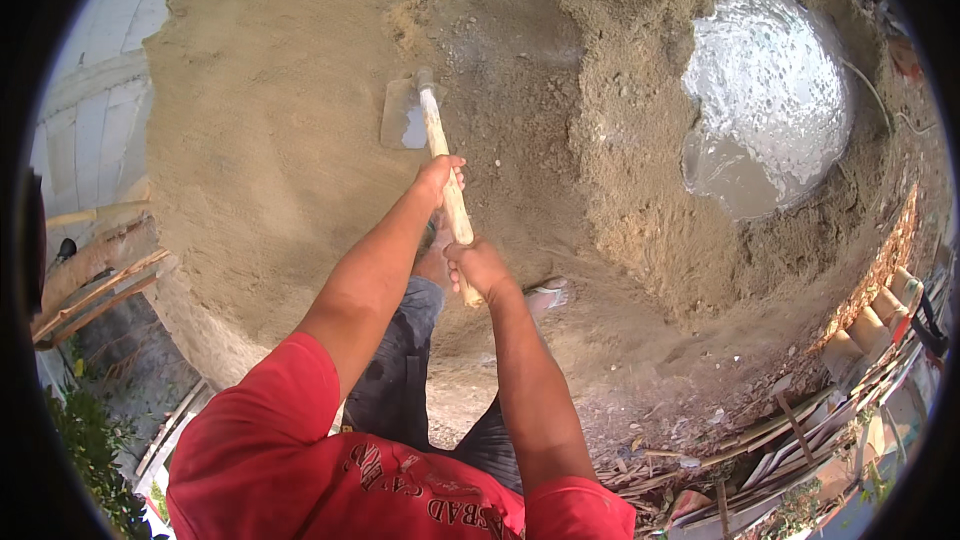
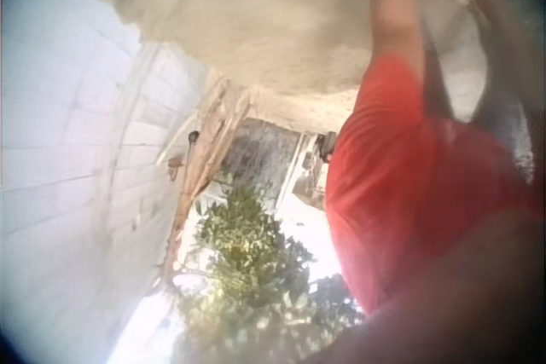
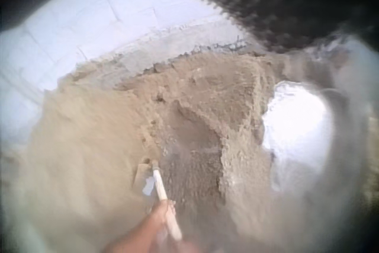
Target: The person uses a hoe to mix a pile of sand and cement with water in a central depression, pulling dry material into the wet center and adding more water with a hose.
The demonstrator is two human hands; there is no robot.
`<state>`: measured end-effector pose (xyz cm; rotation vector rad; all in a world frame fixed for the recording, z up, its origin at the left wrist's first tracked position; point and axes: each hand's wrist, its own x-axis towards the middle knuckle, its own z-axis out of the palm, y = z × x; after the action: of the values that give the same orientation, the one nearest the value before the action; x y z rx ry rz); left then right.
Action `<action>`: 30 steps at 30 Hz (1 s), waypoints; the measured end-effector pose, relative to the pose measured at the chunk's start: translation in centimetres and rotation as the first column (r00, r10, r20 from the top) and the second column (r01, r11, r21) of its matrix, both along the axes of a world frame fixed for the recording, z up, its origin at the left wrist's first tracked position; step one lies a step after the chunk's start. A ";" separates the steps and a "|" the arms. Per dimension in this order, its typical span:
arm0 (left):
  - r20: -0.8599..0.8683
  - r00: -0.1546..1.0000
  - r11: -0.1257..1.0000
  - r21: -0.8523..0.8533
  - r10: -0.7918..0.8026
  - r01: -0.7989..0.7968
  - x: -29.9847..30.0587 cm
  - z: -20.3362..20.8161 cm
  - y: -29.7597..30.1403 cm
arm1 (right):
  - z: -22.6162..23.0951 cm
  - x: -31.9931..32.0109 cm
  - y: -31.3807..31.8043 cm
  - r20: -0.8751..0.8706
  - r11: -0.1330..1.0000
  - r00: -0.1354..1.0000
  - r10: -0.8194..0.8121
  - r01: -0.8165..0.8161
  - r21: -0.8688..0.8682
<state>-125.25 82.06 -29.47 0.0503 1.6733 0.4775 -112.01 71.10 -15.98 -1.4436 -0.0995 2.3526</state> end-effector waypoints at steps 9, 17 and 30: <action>0.384 0.836 0.905 0.004 0.392 -0.426 17.4 5.5 -12.0 | 7.5 20.2 -6.5 0.397 0.833 0.784 0.477 -0.547 0.079; 0.592 0.735 0.932 -0.080 0.331 -0.355 27.6 28.0 -20.9 | 31.8 28.0 -14.0 0.541 0.784 0.619 0.570 -0.607 -0.130; 0.237 0.971 0.969 0.246 -0.034 -0.026 18.8 35.2 -21.7 | 28.9 22.9 -29.8 0.074 0.912 0.997 -0.039 0.005 0.410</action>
<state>-106.44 60.40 5.74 0.1734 1.3701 0.6613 -89.13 41.31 12.91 -1.3169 -0.5608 2.0893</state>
